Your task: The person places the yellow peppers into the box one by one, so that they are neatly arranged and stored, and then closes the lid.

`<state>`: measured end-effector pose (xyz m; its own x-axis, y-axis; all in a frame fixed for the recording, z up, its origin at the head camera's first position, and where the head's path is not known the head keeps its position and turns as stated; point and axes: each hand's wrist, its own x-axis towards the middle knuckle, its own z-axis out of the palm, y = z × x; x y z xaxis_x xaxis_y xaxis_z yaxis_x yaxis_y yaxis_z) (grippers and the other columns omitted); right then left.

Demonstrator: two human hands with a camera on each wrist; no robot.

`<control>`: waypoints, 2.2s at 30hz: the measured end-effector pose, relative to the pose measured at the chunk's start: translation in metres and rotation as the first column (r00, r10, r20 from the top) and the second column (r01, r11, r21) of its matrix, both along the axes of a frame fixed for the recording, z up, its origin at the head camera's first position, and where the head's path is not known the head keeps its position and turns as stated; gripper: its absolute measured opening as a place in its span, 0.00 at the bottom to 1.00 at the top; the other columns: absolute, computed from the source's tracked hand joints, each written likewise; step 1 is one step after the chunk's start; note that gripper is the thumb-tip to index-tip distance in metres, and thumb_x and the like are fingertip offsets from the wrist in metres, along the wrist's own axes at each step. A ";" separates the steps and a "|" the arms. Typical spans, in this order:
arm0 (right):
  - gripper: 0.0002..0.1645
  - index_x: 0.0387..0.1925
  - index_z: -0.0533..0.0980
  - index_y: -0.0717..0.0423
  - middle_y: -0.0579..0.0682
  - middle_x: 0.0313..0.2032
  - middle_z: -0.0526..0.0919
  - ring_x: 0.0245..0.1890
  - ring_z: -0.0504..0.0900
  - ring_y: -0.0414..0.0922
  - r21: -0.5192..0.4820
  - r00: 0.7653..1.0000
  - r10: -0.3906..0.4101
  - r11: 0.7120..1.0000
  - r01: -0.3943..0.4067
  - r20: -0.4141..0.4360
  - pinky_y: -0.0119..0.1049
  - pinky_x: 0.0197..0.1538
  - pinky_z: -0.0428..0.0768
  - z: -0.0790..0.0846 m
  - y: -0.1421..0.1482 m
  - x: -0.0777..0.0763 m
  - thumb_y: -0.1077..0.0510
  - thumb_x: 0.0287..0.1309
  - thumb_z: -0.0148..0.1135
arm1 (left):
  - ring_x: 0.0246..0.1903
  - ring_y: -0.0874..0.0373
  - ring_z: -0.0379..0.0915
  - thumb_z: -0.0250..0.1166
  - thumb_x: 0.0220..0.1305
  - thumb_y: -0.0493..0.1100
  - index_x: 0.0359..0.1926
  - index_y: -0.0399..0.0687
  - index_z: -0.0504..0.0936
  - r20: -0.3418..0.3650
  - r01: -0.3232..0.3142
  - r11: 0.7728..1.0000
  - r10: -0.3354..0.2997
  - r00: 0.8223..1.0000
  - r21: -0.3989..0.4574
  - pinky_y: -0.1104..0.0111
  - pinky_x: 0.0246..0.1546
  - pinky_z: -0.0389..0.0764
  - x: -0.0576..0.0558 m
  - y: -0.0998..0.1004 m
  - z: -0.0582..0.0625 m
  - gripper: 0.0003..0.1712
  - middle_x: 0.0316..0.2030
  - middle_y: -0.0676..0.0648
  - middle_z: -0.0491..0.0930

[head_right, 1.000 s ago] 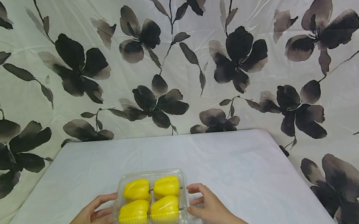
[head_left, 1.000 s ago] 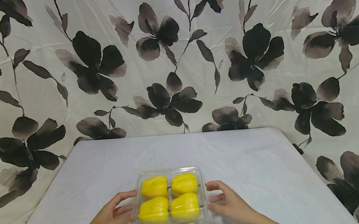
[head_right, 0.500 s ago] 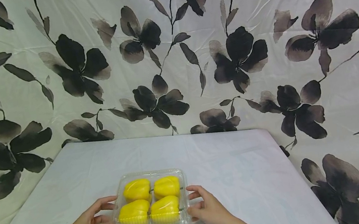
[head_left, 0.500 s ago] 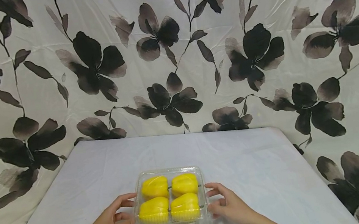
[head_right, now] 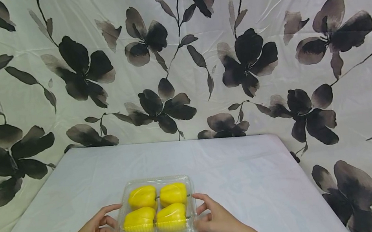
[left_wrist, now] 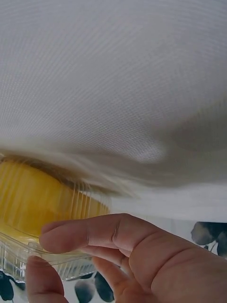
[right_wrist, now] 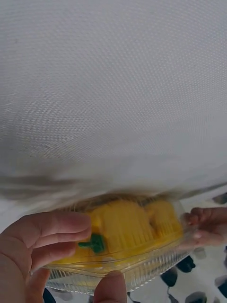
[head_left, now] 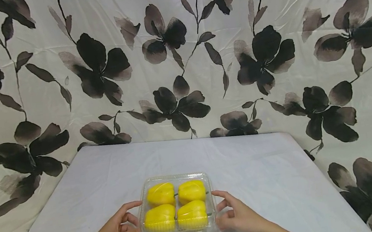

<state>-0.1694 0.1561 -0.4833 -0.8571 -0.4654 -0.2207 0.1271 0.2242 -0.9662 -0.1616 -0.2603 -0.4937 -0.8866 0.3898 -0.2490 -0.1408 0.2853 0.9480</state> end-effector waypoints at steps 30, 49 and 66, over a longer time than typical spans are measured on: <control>0.51 0.83 0.46 0.52 0.50 0.31 0.87 0.31 0.86 0.45 -0.027 0.999 0.043 0.999 -0.043 0.019 0.39 0.41 0.88 -0.006 -0.002 -0.001 0.64 0.69 0.64 | 0.34 0.50 0.82 0.65 0.77 0.40 0.82 0.45 0.42 0.018 0.076 0.996 -0.077 0.997 0.053 0.64 0.37 0.87 0.000 0.004 0.001 0.48 0.36 0.40 0.87; 0.52 0.84 0.43 0.54 0.48 0.30 0.83 0.33 0.84 0.45 -0.095 0.998 0.051 0.994 -0.048 0.029 0.36 0.42 0.87 -0.006 -0.005 0.001 0.66 0.70 0.62 | 0.35 0.54 0.82 0.62 0.78 0.39 0.82 0.43 0.38 0.032 0.123 0.981 -0.129 0.991 0.152 0.65 0.40 0.88 0.001 0.002 0.003 0.48 0.36 0.41 0.85; 0.53 0.85 0.42 0.55 0.49 0.30 0.82 0.34 0.84 0.45 -0.106 0.999 0.046 0.993 -0.043 0.021 0.37 0.44 0.87 -0.006 -0.006 0.000 0.67 0.70 0.62 | 0.33 0.55 0.79 0.63 0.77 0.37 0.82 0.43 0.38 0.052 0.117 0.979 -0.127 0.991 0.169 0.66 0.39 0.86 0.000 0.002 0.006 0.49 0.35 0.43 0.83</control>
<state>-0.1691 0.1505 -0.4897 -0.8302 -0.5247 -0.1885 0.1425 0.1272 -0.9816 -0.1611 -0.2583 -0.4874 -0.8147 0.5344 -0.2249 -0.1744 0.1441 0.9741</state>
